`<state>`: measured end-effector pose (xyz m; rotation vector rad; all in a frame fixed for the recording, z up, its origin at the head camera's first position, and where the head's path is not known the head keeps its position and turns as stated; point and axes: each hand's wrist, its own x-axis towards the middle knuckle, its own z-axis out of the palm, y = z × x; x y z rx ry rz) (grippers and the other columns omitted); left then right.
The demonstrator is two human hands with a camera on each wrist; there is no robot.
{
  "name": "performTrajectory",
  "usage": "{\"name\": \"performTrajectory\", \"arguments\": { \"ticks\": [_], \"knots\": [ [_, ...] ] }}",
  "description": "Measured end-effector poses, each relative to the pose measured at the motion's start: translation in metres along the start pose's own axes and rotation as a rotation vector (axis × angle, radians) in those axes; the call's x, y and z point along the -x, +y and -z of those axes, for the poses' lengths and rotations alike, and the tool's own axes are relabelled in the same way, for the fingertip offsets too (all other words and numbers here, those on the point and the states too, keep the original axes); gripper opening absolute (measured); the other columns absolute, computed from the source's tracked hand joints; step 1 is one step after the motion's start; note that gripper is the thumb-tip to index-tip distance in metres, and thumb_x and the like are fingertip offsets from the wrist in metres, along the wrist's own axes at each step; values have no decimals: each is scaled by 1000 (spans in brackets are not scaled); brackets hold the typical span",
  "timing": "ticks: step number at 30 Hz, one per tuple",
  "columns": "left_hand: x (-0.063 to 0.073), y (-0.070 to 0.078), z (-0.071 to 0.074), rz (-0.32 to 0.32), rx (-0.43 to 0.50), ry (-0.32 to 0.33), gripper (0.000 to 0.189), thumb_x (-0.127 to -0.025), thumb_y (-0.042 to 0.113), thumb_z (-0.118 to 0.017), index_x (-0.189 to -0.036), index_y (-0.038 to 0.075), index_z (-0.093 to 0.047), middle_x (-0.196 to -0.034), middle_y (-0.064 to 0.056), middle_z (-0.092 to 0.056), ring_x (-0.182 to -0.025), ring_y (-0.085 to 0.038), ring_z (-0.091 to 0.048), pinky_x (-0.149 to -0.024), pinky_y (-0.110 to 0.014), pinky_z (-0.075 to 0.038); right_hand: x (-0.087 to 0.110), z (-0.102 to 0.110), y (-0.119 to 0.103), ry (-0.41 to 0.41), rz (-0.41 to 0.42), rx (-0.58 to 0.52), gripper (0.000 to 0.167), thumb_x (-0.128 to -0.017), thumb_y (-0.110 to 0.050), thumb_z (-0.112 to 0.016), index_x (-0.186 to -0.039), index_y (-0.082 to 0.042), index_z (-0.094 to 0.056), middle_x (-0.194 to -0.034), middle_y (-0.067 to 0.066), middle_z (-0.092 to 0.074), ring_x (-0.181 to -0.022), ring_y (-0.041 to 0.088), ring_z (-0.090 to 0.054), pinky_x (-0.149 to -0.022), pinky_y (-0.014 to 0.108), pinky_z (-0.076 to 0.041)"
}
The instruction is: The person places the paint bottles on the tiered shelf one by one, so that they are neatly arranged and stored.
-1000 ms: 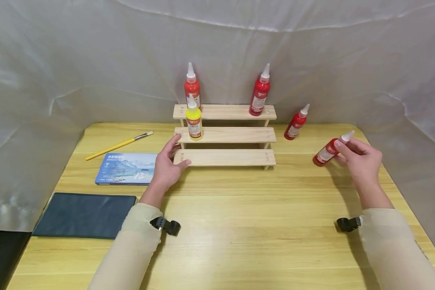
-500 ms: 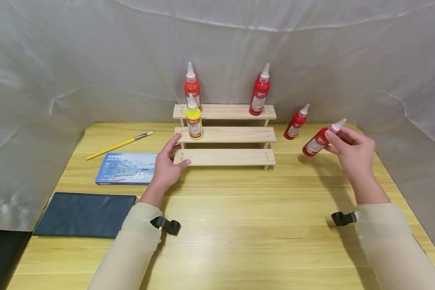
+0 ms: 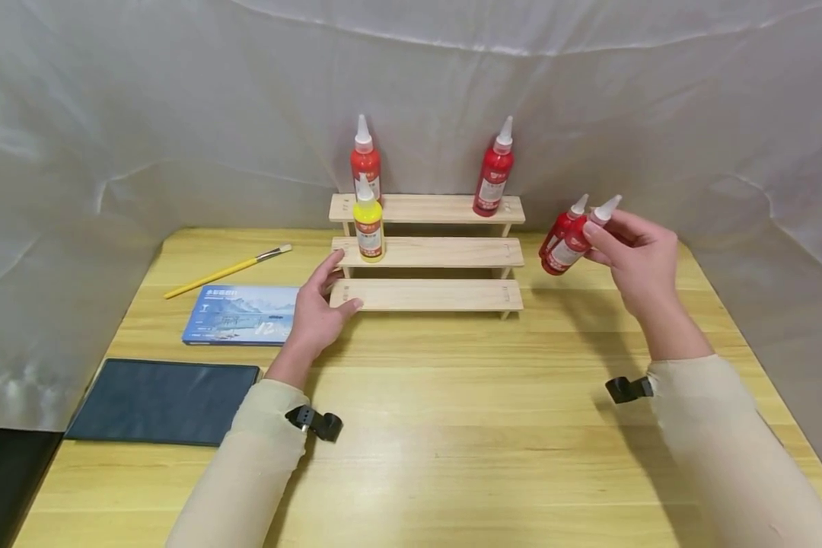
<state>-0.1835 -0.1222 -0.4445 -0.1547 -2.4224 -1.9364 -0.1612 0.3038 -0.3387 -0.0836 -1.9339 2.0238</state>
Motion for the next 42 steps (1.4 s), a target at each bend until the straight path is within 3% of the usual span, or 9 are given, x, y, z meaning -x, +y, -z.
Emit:
{"name": "performTrajectory", "arguments": {
  "ticks": [12, 17, 22, 23, 26, 31, 42],
  "knots": [
    [-2, 0, 0, -18, 23, -4, 86, -81, -14, -76, -152, 22, -44, -144, -6, -52, -129, -21, -50, -112, -32, -34, -14, -39, -4, -103, 87, 103, 31, -85, -9, -81, -115, 0, -75, -101, 6, -71, -90, 19, -63, -72, 24, -58],
    [-2, 0, 0, -18, 30, -11, 86, -81, -13, -75, -153, 21, -43, -146, -6, -50, -130, -22, -49, -113, -33, -33, -20, -51, -3, -195, 122, 140, 26, -88, -8, -78, -113, -4, -76, -99, 6, -71, -88, 19, -62, -73, 22, -56],
    [-2, 0, 0, -21, 25, -7, 86, -81, -13, -76, -152, 21, -44, -146, -6, -50, -130, -21, -49, -112, -33, -34, -27, -64, -2, -286, 104, 131, 23, -89, -6, -76, -112, -4, -76, -100, 7, -71, -86, 19, -64, -67, 21, -56],
    [-2, 0, 0, -23, 24, -7, 86, -81, -13, -76, -152, 22, -44, -145, -6, -50, -129, -21, -49, -112, -33, -34, -28, -66, -2, -292, 96, 147, 23, -90, -8, -76, -112, -5, -76, -100, 7, -71, -84, 19, -65, -61, 20, -55],
    [-2, -1, 0, -27, 24, -7, 85, -81, -13, -76, -152, 21, -44, -145, -6, -51, -129, -22, -49, -112, -34, -35, -30, -72, 0, -307, 74, 199, 25, -91, -11, -75, -115, -5, -75, -104, 6, -71, -87, 19, -65, -61, 20, -54],
    [-2, -2, 0, -25, 24, -5, 85, -81, -13, -76, -152, 21, -44, -144, -7, -52, -129, -22, -50, -111, -35, -35, -34, -80, 5, -330, 48, 209, 29, -92, -10, -74, -120, -2, -72, -109, 6, -70, -96, 20, -64, -79, 24, -57],
    [0, -1, 0, -23, 28, 6, 85, -80, -14, -76, -152, 19, -45, -143, -7, -52, -128, -23, -50, -112, -34, -34, -38, -83, 11, -354, 60, 250, 32, -92, -8, -73, -123, -2, -71, -109, 5, -70, -96, 18, -64, -79, 23, -56]
  ]
}}
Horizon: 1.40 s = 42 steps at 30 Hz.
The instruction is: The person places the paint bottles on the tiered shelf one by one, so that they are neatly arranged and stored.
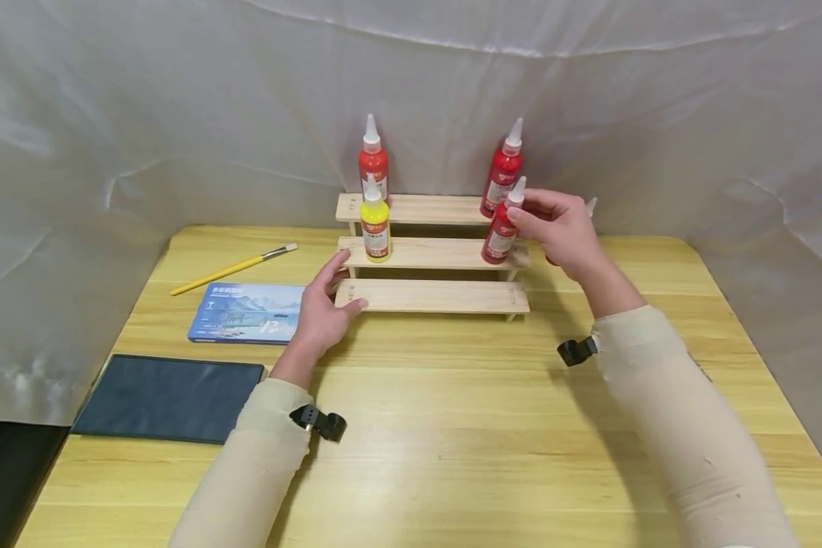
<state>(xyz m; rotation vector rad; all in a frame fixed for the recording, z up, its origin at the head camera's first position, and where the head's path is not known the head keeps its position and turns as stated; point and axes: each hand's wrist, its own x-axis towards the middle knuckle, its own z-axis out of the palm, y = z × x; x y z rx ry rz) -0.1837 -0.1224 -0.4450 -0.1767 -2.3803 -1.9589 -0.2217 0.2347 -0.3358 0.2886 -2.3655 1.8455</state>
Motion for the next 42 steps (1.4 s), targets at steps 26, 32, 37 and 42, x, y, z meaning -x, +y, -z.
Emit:
{"name": "performTrajectory", "arguments": {
  "ticks": [26, 32, 37, 42],
  "knots": [
    [0, -3, 1, 4, 19, 2, 85, -79, -16, -75, -152, 19, -45, -139, -11, -55, -127, -22, -51, -111, -32, -36, 16, 16, 17, 101, -2, -91, 38, -89, -10, -77, -126, -2, -69, -118, 16, -67, -99, 18, -66, -81, 21, -55],
    [0, -3, 1, -5, 13, 2, 86, -79, -16, -75, -152, 18, -45, -139, -12, -55, -128, -23, -51, -111, -32, -35, 30, 29, 26, 121, -4, -106, 36, -89, -6, -76, -124, -3, -70, -114, 10, -70, -98, 16, -68, -81, 21, -55],
    [-1, -4, 1, -8, 14, 1, 86, -79, -16, -75, -152, 20, -44, -141, -11, -54, -128, -23, -50, -112, -33, -35, 38, 41, 33, 151, -20, -162, 38, -87, -2, -77, -124, -3, -70, -113, 8, -71, -99, 16, -68, -81, 21, -56],
    [1, 2, 1, -10, 31, -4, 86, -80, -17, -74, -153, 16, -42, -143, -14, -52, -130, -28, -48, -113, -36, -34, 45, 59, 44, 183, -56, -141, 43, -86, -3, -78, -127, 2, -67, -113, 6, -71, -100, 13, -66, -80, 18, -55]
  ]
}}
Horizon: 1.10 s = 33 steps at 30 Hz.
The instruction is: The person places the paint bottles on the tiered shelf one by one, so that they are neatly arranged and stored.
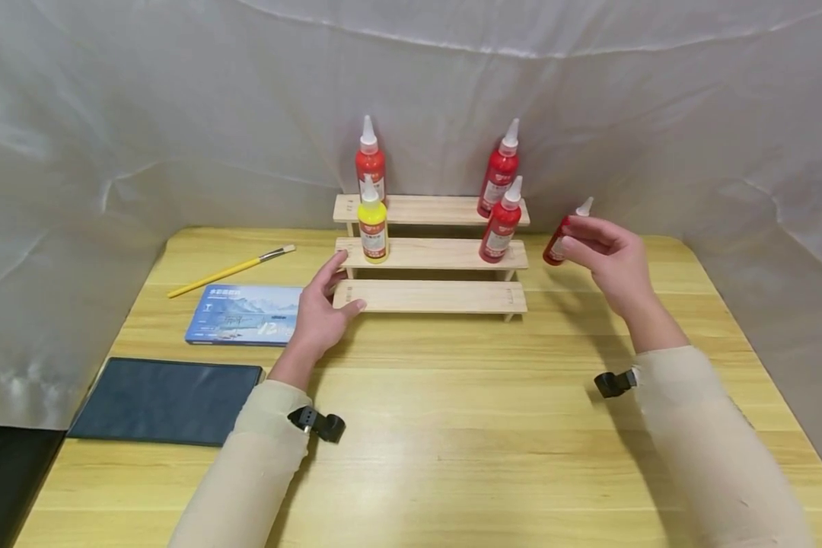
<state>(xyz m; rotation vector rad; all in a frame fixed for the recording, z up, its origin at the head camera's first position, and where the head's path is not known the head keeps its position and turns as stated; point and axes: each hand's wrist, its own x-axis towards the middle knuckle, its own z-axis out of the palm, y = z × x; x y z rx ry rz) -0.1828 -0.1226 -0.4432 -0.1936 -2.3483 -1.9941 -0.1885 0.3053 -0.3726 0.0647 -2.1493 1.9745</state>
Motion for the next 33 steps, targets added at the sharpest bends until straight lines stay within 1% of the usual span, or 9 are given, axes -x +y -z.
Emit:
{"name": "performTrajectory", "arguments": {
  "ticks": [3, 6, 10, 14, 16, 18, 26, 29, 33],
  "knots": [
    [4, 13, 0, 3, 3, -7, 84, -80, -19, -72, -153, 9, -41, -143, -19, -50, -131, -34, -47, -113, -40, -33, 1, 12, 5, 12, -9, -8, 46, -86, -3, -78, -129, 5, -64, -114, 8, -70, -98, 14, -67, -79, 19, -55],
    [4, 15, 0, 6, 2, -9, 83, -80, -20, -71, -153, 6, -40, -143, -21, -49, -131, -36, -46, -113, -43, -33, 0, 21, 7, 27, -11, -17, 46, -86, -5, -78, -128, 7, -63, -114, 10, -69, -97, 15, -67, -77, 20, -56],
    [-2, -4, 0, 9, 18, 1, 87, -80, -19, -73, -153, 14, -41, -142, -16, -51, -130, -30, -48, -112, -39, -35, -7, 30, 8, 62, -8, -56, 44, -86, -3, -78, -126, 8, -63, -112, 10, -70, -94, 15, -67, -77, 22, -57],
    [-3, -6, 0, 11, 19, 7, 87, -80, -17, -74, -153, 19, -44, -140, -13, -54, -129, -26, -49, -110, -37, -37, -15, 34, 9, 105, -21, -97, 45, -84, -1, -79, -125, 9, -63, -110, 11, -70, -93, 16, -67, -78, 23, -57],
    [-3, -6, 0, 8, 13, 7, 87, -80, -17, -74, -152, 20, -44, -140, -12, -54, -128, -25, -50, -110, -36, -37, -19, 36, 10, 128, -43, -76, 47, -83, -4, -81, -125, 8, -64, -109, 9, -71, -94, 15, -67, -77, 21, -56],
    [-2, -6, 0, 6, 7, 9, 87, -80, -17, -74, -152, 20, -45, -140, -11, -54, -127, -24, -50, -110, -36, -37, -23, 37, 11, 140, -74, -29, 49, -83, -8, -83, -126, 5, -65, -110, 6, -71, -96, 14, -66, -77, 18, -55],
    [-2, -6, 0, 10, -3, 10, 86, -80, -16, -75, -151, 21, -46, -139, -10, -55, -126, -22, -51, -109, -35, -38, -41, 35, 20, 150, -184, 228, 52, -84, -26, -82, -131, -8, -68, -111, -5, -70, -101, 10, -62, -75, 13, -52],
    [-2, -6, 0, 14, -10, 8, 86, -80, -15, -76, -152, 22, -45, -139, -9, -55, -127, -22, -51, -111, -35, -36, -46, 33, 23, 148, -212, 270, 55, -85, -29, -82, -133, -8, -66, -111, -7, -69, -101, 9, -61, -76, 13, -52],
    [-2, -5, 1, 28, -17, 6, 86, -80, -13, -76, -152, 23, -45, -142, -8, -53, -128, -21, -50, -113, -34, -33, -50, 30, 26, 142, -223, 309, 56, -85, -30, -81, -133, -6, -65, -106, -9, -68, -97, 7, -62, -75, 13, -52]
  ]
}}
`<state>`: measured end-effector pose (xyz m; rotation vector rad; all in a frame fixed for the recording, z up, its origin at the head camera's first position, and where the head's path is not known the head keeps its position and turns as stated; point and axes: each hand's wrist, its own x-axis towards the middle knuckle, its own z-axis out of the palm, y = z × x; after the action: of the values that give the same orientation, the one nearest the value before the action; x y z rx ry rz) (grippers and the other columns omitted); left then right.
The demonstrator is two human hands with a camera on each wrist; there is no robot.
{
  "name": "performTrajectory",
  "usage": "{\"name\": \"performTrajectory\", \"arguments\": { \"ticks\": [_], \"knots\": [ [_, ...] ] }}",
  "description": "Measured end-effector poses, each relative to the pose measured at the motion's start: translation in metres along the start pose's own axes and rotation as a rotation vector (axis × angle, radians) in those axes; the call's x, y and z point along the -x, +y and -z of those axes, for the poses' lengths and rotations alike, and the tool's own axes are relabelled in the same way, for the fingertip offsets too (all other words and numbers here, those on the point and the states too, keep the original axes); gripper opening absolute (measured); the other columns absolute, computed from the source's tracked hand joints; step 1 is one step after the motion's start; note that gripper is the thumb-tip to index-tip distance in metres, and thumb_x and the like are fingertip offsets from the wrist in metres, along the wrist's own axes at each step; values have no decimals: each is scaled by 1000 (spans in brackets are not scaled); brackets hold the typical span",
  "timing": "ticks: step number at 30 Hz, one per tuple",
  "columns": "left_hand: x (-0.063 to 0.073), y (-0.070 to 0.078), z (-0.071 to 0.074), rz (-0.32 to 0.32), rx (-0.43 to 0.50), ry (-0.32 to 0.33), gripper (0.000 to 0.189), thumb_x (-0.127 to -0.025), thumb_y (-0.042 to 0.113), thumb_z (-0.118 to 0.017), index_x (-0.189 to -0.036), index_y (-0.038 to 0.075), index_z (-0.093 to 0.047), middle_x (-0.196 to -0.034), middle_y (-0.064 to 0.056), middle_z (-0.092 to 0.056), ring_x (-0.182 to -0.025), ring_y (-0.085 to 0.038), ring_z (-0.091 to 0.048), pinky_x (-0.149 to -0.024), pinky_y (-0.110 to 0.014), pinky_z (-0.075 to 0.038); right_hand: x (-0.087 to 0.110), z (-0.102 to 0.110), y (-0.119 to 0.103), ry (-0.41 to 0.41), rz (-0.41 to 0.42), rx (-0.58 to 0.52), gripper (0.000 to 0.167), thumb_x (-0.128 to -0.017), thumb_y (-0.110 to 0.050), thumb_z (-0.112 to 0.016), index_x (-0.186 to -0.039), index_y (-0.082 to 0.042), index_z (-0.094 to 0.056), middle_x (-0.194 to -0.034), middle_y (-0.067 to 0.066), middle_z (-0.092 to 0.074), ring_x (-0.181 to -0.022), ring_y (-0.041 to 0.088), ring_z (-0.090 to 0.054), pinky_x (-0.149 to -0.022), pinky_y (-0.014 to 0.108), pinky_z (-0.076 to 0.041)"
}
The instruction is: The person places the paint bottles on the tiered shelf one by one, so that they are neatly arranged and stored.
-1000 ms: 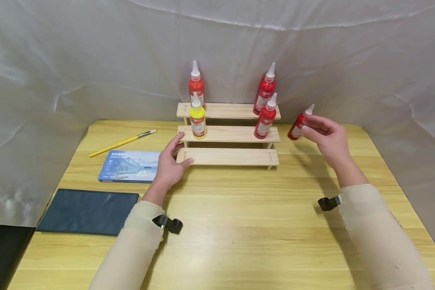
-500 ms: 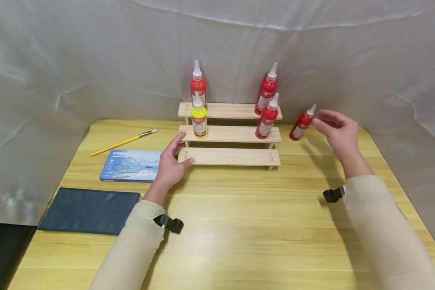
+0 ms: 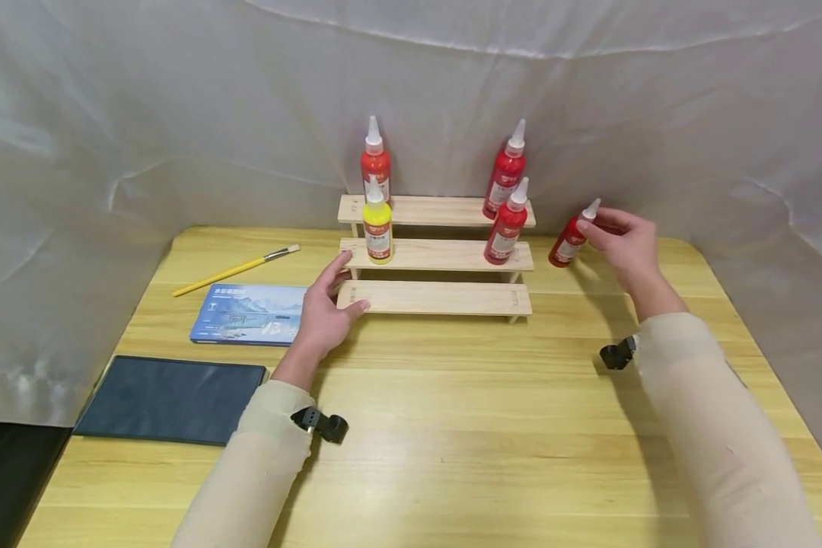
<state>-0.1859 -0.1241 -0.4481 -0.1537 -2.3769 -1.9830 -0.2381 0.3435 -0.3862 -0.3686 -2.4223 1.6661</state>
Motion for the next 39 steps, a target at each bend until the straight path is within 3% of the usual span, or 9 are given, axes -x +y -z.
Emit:
{"name": "performTrajectory", "arguments": {
  "ticks": [5, 12, 25, 33, 39],
  "knots": [
    [1, 4, 0, 14, 9, -4, 86, -81, -16, -74, -153, 18, -42, -144, -11, -51, -131, -25, -48, -114, -37, -32, -3, -3, 4, -7, 1, -11, 50, -88, -29, -79, -130, -6, -67, -102, -10, -66, -94, 6, -62, -74, 14, -53],
    [12, 32, 0, 6, -8, -17, 80, -82, -18, -71, -152, 6, -41, -143, -20, -49, -131, -34, -46, -115, -43, -30, -5, -5, 6, -12, 8, -133, 36, -86, -20, -81, -119, -8, -72, -101, -4, -66, -93, 10, -63, -73, 19, -56],
    [14, 38, -1, 2, -22, -18, 78, -83, -17, -71, -152, 4, -41, -144, -20, -49, -131, -35, -46, -115, -45, -29, 1, -4, 4, 0, -4, -305, 43, -82, -14, -83, -121, -1, -71, -101, 2, -68, -89, 13, -66, -72, 26, -59],
    [13, 36, -1, -3, -5, -17, 79, -81, -19, -71, -151, 4, -41, -144, -21, -48, -132, -37, -45, -115, -44, -29, 20, 3, -7, -33, 14, -329, 51, -81, -17, -84, -125, 4, -67, -105, 6, -66, -91, 15, -66, -71, 28, -58],
    [14, 37, -1, 1, 4, -16, 80, -81, -19, -71, -151, 4, -41, -143, -22, -49, -132, -37, -45, -115, -44, -30, 38, 6, -16, -40, 59, -310, 41, -81, -16, -83, -118, -1, -72, -103, 6, -67, -90, 15, -66, -69, 29, -58]
  ]
}}
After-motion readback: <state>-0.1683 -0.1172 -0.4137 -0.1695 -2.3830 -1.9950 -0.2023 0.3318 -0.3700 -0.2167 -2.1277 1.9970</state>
